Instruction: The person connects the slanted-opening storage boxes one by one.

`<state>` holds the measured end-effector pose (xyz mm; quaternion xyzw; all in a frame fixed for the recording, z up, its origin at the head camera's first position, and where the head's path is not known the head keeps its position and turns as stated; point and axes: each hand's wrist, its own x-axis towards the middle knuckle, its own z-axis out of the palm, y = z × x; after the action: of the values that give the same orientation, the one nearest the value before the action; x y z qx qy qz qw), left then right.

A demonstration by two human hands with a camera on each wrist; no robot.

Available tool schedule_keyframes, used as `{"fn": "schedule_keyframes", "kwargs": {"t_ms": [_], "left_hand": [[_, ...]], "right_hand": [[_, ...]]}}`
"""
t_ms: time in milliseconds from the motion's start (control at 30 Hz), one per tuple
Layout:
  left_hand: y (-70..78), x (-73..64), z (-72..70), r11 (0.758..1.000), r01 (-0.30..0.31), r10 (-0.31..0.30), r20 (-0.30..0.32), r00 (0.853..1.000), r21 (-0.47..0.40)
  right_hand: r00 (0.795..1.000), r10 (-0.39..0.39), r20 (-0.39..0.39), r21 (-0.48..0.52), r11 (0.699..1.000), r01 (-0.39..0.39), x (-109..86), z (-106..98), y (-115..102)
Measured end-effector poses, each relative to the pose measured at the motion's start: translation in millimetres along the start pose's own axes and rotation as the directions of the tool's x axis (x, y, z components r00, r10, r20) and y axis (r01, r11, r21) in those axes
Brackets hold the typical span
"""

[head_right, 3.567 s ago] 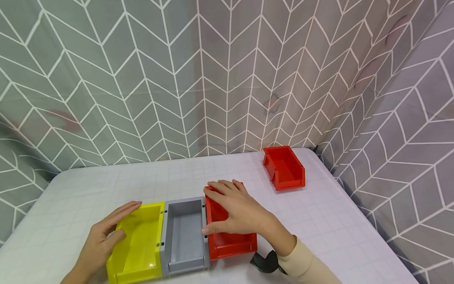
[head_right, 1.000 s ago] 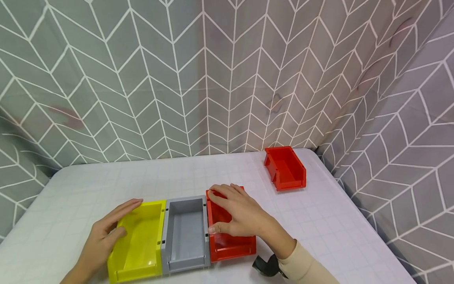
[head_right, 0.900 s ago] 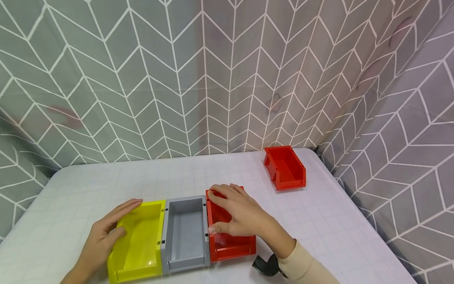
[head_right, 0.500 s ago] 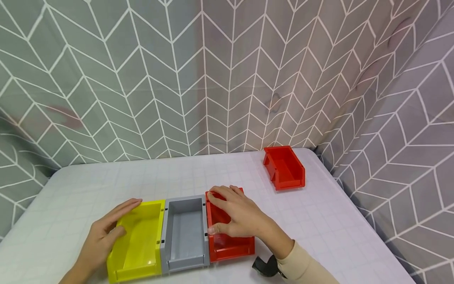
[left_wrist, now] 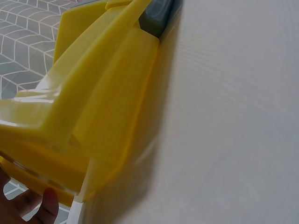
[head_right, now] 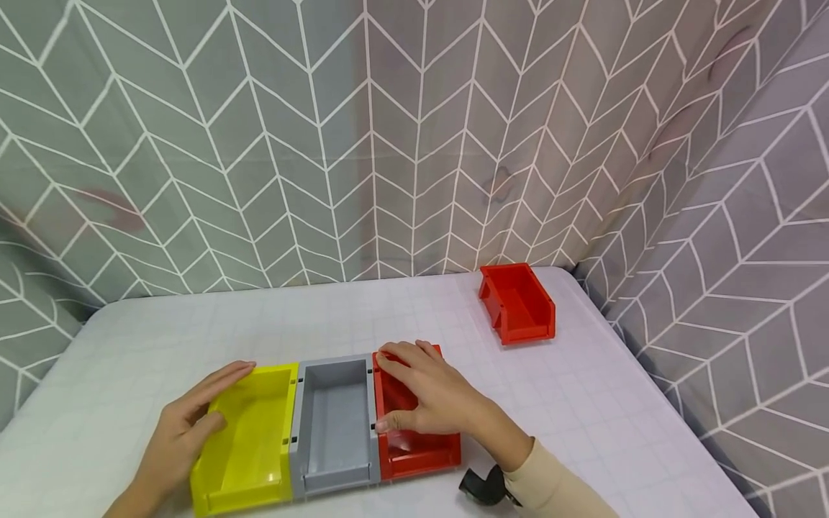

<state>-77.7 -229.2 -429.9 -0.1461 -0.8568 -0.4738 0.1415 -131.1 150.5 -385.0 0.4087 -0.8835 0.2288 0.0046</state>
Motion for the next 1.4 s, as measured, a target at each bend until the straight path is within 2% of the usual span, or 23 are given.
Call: {"fn": "schedule_keyframes", "kwargs": {"t_ms": [433,633,733,833,1033,1167,1300,1400], "left_hand": [[0.3,1.6,0.1,1.000,-0.009,0.009,0.005,1.000,0.014],[0.0,3.5,-1.0,0.999,-0.025,0.025,0.011,1.000,0.022],[0.9,4.0,-1.4,0.999,-0.027,0.026,0.013,1.000,0.026],[1.9,4.1,-1.7,0.999,-0.022,0.021,0.011,1.000,0.028],[1.6,4.1,-2.9,0.999,-0.017,0.017,0.014,1.000,0.028],[1.4,5.1,-4.5,0.998,-0.042,0.041,0.021,0.999,0.044],[1.6,6.6,-6.5,0.994,-0.080,0.079,0.025,0.997,0.074],[1.4,6.4,-7.3,0.992,-0.086,0.084,0.024,0.996,0.089]], "right_hand": [[0.999,0.027,0.037,0.020,0.999,-0.028,-2.3,-5,-1],[0.997,0.058,0.042,0.087,0.994,-0.061,-3.2,-14,1],[0.996,0.092,0.000,0.122,0.988,-0.091,-4.7,-25,6],[0.989,0.120,-0.084,0.129,0.986,-0.109,-7.2,-40,17],[0.950,0.168,-0.262,0.089,0.985,-0.150,-11.1,-64,49],[0.929,0.219,-0.297,0.068,0.976,-0.208,-14.8,-75,61],[0.922,0.231,-0.310,0.044,0.973,-0.228,-17.4,-82,67],[0.912,0.261,-0.318,0.060,0.965,-0.255,-19.1,-86,75]]}}
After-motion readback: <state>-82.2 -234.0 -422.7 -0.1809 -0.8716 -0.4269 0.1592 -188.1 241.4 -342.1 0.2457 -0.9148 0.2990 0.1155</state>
